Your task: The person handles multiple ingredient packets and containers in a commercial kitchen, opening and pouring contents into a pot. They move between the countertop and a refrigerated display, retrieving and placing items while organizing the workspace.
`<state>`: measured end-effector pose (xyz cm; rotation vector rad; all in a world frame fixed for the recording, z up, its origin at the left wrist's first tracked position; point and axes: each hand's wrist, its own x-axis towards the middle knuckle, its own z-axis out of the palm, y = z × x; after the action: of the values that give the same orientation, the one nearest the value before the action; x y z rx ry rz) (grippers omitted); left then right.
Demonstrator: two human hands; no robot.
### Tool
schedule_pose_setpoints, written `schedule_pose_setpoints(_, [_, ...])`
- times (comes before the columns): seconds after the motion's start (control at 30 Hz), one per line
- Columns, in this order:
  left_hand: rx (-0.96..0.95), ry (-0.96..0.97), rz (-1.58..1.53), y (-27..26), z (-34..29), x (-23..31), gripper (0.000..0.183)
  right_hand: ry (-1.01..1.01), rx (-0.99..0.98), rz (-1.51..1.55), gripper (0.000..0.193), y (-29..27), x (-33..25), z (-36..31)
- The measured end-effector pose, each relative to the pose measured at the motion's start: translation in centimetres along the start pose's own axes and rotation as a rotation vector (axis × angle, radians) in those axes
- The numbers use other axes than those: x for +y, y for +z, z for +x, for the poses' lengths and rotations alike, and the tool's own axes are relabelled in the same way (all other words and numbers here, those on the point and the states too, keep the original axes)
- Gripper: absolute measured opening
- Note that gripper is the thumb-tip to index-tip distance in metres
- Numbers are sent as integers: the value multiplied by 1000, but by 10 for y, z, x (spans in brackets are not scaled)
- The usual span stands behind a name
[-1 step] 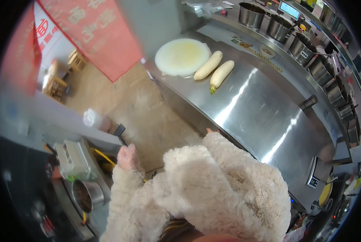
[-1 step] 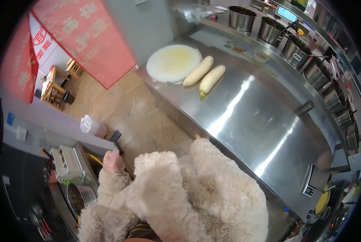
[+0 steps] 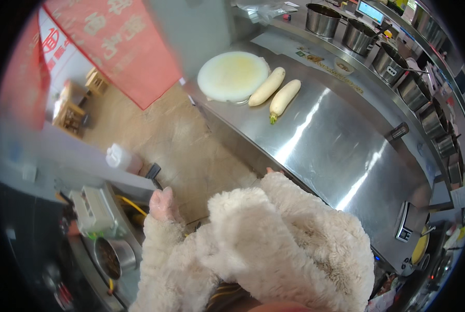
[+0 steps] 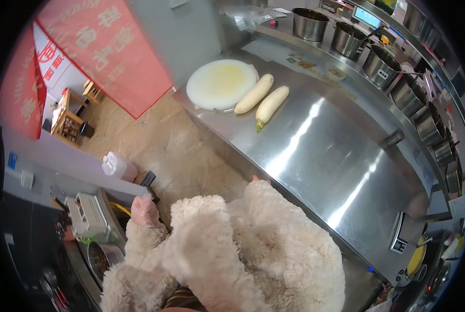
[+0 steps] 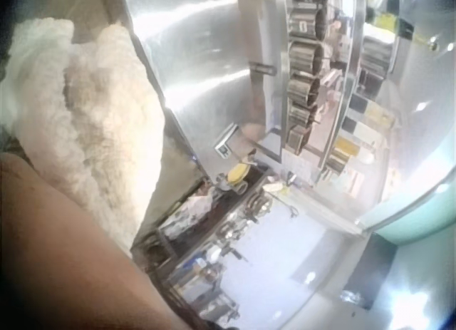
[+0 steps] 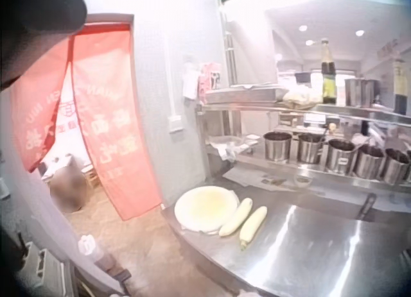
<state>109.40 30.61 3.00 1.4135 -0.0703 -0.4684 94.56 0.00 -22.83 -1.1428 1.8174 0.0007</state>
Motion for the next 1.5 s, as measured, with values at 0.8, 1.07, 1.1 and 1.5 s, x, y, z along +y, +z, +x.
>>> schedule_pose_setpoints(0.8, [-418, -190, 5, -50, 192, 8, 29, 152, 342, 305, 82, 23, -19, -35])
schedule_pose_setpoints(1.07, [-604, -256, 118, -48, 209, 2, 23, 47, 622, 1, 63, 141, 22, -117])
schedule_pose_setpoints(1.1, [-666, -233, 163, -48, 216, -7, 21, -35, 533, 12, 62, 156, 24, -122])
schedule_pose_setpoints(1.5, [-1214, 568, 932, 2, 176, -184, 45, -217, -329, -103, 50, 173, 120, -106])
